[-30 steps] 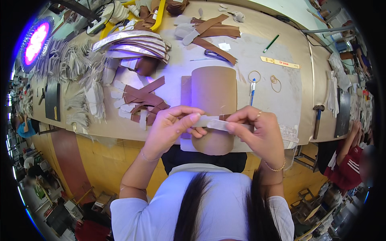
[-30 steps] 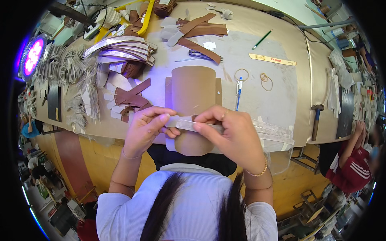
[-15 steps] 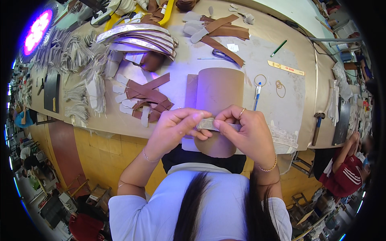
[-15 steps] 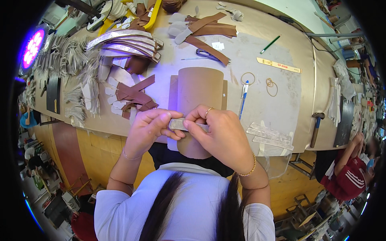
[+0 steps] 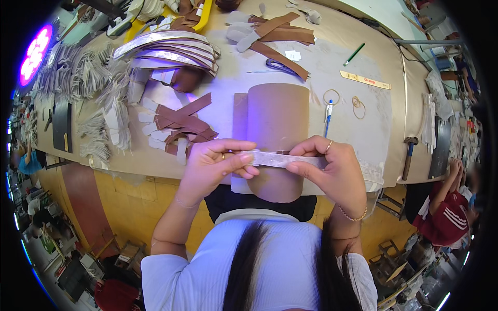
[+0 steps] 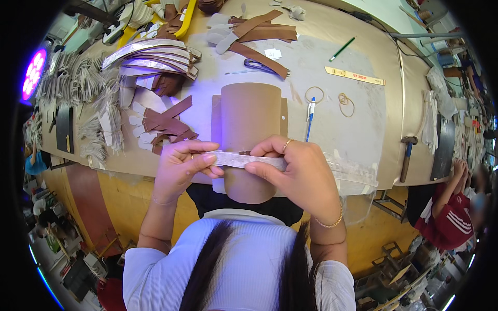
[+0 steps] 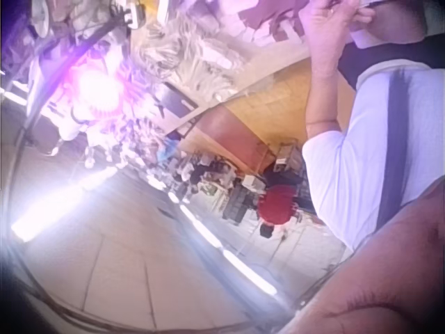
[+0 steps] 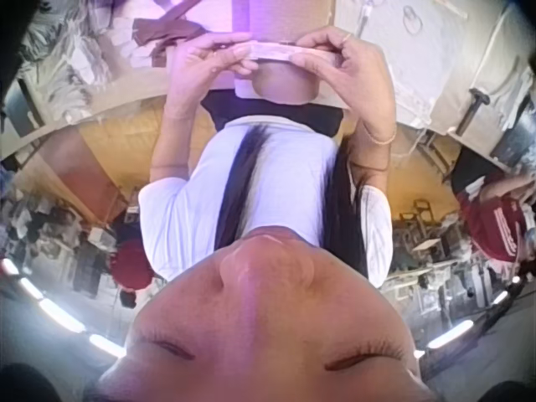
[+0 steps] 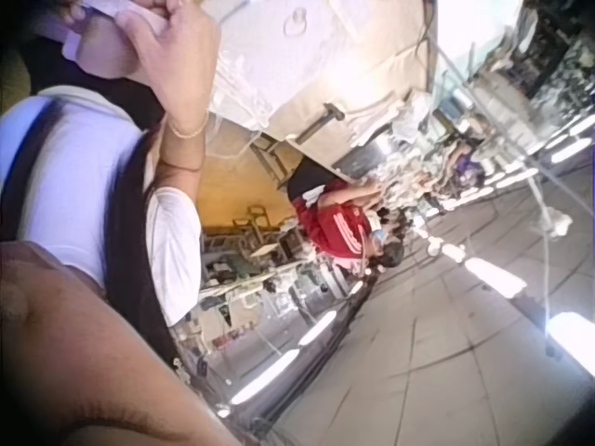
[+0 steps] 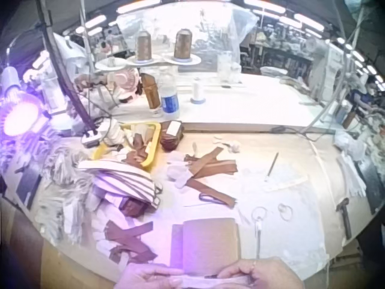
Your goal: The person repeatedly wraps a white strip around a brown cardboard piece, then stacks the finished units. She also handles a black board and a bundle of white strips, placing them on the table. The work occurs at a cluttered workstation with other craft materials nearby.
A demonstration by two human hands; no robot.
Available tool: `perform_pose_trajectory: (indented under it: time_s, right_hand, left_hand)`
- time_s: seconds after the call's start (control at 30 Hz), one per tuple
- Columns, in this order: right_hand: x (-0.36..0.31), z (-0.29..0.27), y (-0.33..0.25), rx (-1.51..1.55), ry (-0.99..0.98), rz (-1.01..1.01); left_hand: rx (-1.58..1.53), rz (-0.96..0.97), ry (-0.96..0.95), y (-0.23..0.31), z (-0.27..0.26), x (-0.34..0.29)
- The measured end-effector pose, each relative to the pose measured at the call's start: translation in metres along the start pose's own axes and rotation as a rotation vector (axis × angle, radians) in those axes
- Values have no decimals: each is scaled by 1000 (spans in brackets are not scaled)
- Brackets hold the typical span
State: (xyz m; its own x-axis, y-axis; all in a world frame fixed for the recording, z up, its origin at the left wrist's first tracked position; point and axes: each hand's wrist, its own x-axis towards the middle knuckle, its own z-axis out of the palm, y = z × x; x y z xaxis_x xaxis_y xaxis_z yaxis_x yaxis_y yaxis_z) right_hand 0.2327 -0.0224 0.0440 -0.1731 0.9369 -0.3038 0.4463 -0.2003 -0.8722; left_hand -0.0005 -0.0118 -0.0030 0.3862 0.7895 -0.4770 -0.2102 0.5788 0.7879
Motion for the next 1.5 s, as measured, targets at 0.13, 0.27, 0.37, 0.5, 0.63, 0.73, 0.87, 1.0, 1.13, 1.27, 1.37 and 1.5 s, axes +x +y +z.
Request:
perform_pose_trajectory:
  time_s: [0.13,0.27,0.37,0.5,0.63,0.73,0.87,1.0,1.13,1.27,1.37,1.5]
  right_hand:
    - [-1,-1,12,37,5,19]
    - [-1,2,14,43,23,-2]
    - [0,1,12,3,12,13]
    - [3,-1,9,-19,0,35]
    - [4,-3,4,-21,-21,90]
    - [1,1,6,-57,20,73]
    - [0,4,8,-162,204,-21]
    - [-2,-1,19,-147,122,88]
    - [-9,-15,42,51,33,180]
    - [-21,-26,61,324,39,238]
    - [-20,-25,72,496,44,278]
    - [-16,-13,85,718,14,337]
  left_hand:
    - [-8,6,7,-4,-5,1]
    - [2,32,9,-7,-8,1]
    - [4,35,8,-9,-9,1]
    - [-32,83,-10,-16,-11,5]
    - [-64,99,-3,-21,-10,8]
    - [-103,128,-29,-30,-12,12]
    - [-89,137,1,-36,-15,14]
    - [-60,206,53,-39,-12,15]
    - [-146,169,-5,-40,-18,12]
    - [-148,144,-21,-36,-21,10]
    - [-143,137,-21,-35,-20,10]
    - [-153,134,-23,-38,-20,10]
